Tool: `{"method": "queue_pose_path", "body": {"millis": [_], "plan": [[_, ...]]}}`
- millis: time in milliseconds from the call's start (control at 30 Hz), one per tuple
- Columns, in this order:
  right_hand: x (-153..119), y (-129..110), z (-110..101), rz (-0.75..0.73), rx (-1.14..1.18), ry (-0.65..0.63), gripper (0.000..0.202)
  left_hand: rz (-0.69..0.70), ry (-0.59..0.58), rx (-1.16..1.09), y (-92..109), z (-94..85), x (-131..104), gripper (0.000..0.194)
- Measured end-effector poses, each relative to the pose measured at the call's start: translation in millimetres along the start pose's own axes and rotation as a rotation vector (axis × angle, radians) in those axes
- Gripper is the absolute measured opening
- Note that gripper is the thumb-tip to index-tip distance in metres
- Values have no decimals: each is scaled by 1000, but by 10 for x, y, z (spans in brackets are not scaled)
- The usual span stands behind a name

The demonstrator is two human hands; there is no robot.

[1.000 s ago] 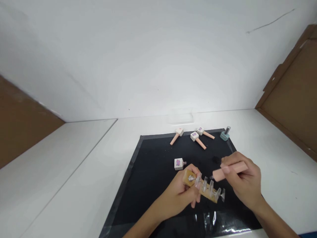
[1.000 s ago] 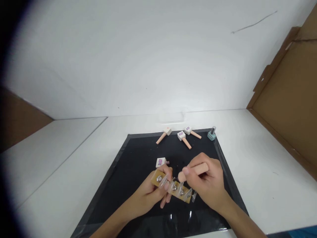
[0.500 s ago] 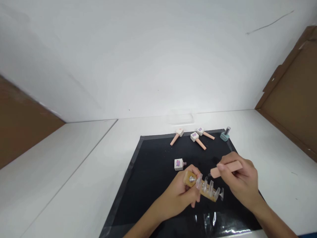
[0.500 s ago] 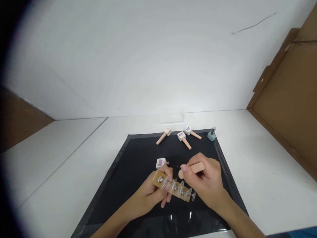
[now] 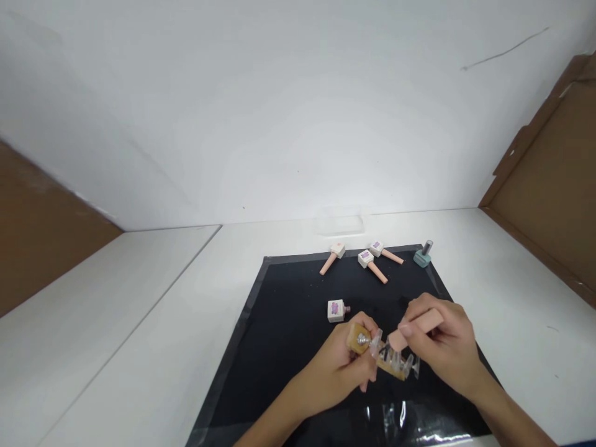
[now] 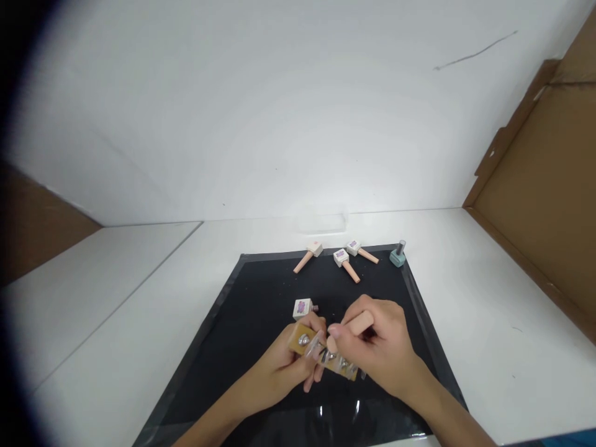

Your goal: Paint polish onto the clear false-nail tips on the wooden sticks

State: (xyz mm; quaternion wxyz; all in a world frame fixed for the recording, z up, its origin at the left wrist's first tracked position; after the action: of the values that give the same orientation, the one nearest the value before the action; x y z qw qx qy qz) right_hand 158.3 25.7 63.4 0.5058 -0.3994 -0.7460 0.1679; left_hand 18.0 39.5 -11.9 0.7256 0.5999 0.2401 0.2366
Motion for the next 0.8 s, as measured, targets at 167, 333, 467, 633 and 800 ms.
{"method": "queue_pose_path", "body": {"millis": [167,333,467,633,800], "plan": [[-3,-5,-19,-3,-7,41,22,18,10,-14,12,-8,-2,44],[-6,-1,-17,2,-54,46,25,32,13,-2,-15,-26,-6,42],[0,1,-26,15,-11,78,27,33,8,17,-26,-31,-15,40],[12,-17,-26,-25,-29,10,26,78,18,130,27,-29,-25,29],[29,-33,-58,-58,20,25,23,156,36,285,59,-67,-43,15]]}}
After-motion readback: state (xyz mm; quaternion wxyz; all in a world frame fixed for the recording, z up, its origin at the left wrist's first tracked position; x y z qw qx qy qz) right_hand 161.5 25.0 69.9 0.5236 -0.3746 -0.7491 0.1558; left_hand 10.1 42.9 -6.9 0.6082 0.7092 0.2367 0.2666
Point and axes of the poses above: each hand's wrist, its own x-axis towards the middle knuckle, its own z-axis out of the palm, y = z × x, the point moved 4 cm from there along x, towards the middle knuckle, and after that the axes turned 8 degrees about -y, right-handed, at the moved point
